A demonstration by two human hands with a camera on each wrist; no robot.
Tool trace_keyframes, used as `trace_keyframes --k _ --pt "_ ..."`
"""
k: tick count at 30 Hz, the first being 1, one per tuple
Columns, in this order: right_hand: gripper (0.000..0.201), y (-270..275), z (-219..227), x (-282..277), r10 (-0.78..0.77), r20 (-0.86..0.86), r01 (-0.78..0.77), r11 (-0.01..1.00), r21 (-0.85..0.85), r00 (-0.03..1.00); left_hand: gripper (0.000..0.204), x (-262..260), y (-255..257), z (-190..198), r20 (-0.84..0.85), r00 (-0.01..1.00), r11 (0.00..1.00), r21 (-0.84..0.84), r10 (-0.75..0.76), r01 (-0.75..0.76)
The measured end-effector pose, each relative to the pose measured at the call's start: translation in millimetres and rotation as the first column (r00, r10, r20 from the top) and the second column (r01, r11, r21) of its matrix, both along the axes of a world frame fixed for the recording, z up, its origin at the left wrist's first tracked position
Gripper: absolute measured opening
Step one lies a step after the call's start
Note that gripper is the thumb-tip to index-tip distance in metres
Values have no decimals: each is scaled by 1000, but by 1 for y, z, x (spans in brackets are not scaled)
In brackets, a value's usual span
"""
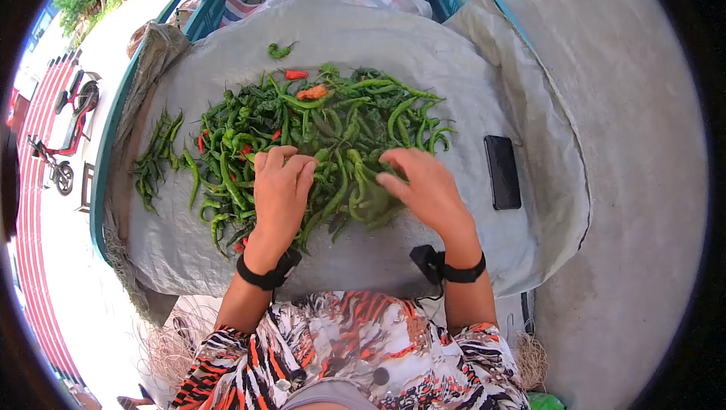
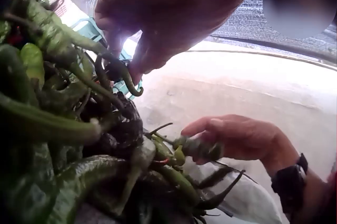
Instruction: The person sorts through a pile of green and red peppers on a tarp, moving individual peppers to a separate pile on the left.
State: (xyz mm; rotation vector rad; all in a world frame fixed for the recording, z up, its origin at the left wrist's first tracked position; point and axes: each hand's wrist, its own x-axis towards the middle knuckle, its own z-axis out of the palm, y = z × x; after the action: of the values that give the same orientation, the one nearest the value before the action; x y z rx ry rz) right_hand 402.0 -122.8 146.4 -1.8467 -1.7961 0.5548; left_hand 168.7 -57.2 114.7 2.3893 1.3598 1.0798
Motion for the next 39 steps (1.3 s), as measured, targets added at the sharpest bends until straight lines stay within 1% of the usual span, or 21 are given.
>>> trace_keyframes --k 3,6,9,12,13,15,16,18,19,21,24,25,27,28,29,30,31,34,35,38,39 --pt "33 28 -25 18 -99 220 66 986 155 971 10 -3 -16 16 52 998 999 28 -47 45" --pt "34 55 -40 20 -219 339 148 963 224 915 11 -5 -33 35 148 985 996 0 -87 88" --pt "40 71 -45 13 -233 417 190 971 144 878 12 -9 -44 41 155 976 985 -54 -153 163" --pt "46 90 -63 9 -240 404 224 971 87 883 17 -7 -45 24 35 972 962 -142 -231 233" --pt "46 91 -64 6 -232 390 244 970 21 891 22 -6 -46 16 -8 977 962 -180 -211 206" --pt "46 93 -62 0 -220 361 276 955 -109 906 23 -6 -47 5 -19 979 958 -211 -202 194" --pt "44 91 -61 1 -223 308 256 964 -70 925 24 -6 -48 3 -24 980 955 -229 -199 188" --pt "43 85 -56 5 -214 200 217 976 7 956 24 -5 -46 4 35 979 954 -219 -203 206" --pt "41 82 -55 10 -205 184 197 979 57 961 24 -5 -45 4 65 977 954 -214 -202 211" --pt "40 73 -51 18 -184 154 160 975 156 971 22 -6 -43 3 201 961 928 -283 -190 242" --pt "37 55 -31 19 -170 -46 176 951 256 984 24 -5 -39 3 342 920 861 -391 -191 325" --pt "37 46 -19 14 -133 -69 147 954 263 989 26 -4 -38 3 380 904 832 -422 -197 359" --pt "37 27 2 -8 -64 -113 94 955 282 992 30 8 -40 3 606 793 733 -511 -63 449" --pt "38 19 4 -19 -25 -173 67 967 244 985 32 12 -40 4 694 720 677 -540 21 501" --pt "39 13 3 -31 11 -235 39 977 208 972 34 15 -38 6 738 668 621 -567 92 541" --pt "38 8 -3 -39 98 -166 -51 963 265 981 36 16 -35 12 772 614 564 -585 167 583" --pt "39 2 -5 -51 126 -209 -71 965 251 970 38 17 -34 14 793 558 505 -596 245 624" --pt "39 -12 -5 -60 161 -282 -97 969 228 946 34 5 -27 -1 782 571 494 -611 251 619" --pt "39 -14 -5 -61 165 -297 -100 970 223 940 33 3 -27 -4 769 571 478 -631 286 611" --pt "38 -20 -6 -38 100 -246 -51 979 197 964 34 1 -31 -7 787 526 565 -605 321 561" --pt "37 -22 -5 -30 56 -258 -7 982 187 964 34 0 -31 -5 791 520 564 -601 322 565"
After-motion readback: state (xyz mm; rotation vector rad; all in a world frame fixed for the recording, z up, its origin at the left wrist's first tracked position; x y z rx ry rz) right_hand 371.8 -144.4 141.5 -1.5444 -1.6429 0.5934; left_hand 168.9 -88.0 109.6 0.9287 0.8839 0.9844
